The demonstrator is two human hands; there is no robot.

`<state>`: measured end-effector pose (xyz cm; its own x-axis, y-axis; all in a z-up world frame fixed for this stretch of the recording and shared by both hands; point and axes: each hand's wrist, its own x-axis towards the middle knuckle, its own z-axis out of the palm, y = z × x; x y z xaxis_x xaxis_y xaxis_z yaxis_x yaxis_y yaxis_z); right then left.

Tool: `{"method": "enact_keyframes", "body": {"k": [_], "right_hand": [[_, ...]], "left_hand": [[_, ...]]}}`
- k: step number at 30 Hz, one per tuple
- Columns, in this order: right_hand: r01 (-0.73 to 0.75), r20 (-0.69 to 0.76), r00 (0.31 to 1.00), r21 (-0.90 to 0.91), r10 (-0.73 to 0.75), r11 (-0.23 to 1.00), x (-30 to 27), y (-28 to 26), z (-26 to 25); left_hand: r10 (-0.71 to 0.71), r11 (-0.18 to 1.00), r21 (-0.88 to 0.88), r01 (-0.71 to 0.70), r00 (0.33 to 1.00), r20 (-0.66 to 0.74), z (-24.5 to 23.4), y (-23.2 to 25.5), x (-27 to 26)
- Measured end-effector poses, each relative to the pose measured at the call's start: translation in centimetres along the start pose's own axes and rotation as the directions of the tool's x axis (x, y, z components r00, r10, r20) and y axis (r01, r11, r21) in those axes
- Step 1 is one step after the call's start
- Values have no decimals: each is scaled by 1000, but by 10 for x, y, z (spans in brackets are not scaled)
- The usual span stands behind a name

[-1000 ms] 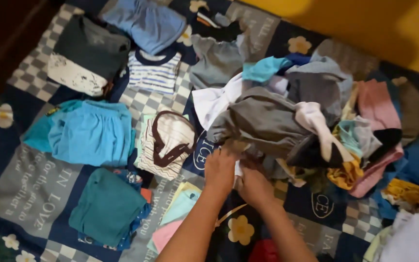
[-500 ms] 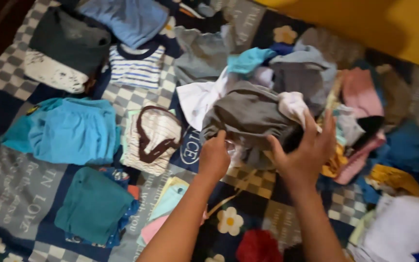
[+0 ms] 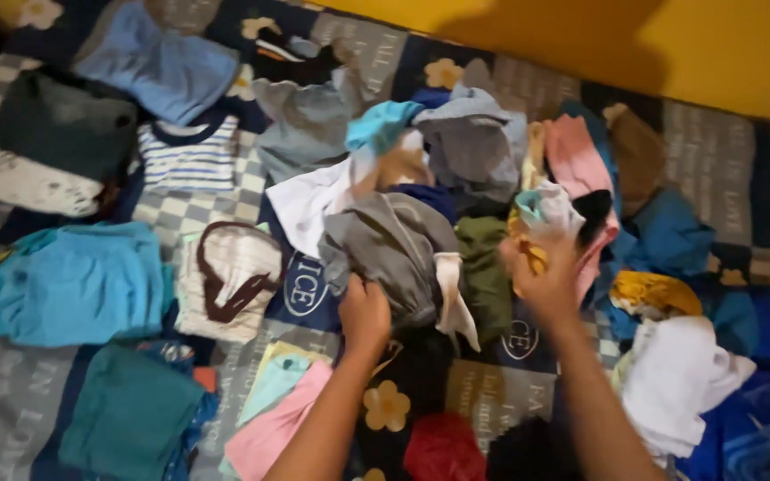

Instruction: Folding various items of laundry including shirts and underwear on a bed.

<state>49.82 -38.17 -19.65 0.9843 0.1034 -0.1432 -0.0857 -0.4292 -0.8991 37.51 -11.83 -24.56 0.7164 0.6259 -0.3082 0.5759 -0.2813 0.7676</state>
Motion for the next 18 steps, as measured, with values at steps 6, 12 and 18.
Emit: {"method": "enact_keyframes", "body": {"k": [6, 12, 18], "right_hand": [[482, -138, 697, -636, -704, 602, 48, 25, -22], [-119, -320, 789, -917, -524, 381, 47, -2, -48], [-140, -274, 960, -653, -60, 744, 89, 80, -61]], "left_hand": [[307, 931, -213, -297, 952, 13, -4, 52, -44], [103, 995, -35, -98, 973, 206, 6, 39, -38], [85, 996, -3, -86, 968, 238, 0, 43, -38]]}}
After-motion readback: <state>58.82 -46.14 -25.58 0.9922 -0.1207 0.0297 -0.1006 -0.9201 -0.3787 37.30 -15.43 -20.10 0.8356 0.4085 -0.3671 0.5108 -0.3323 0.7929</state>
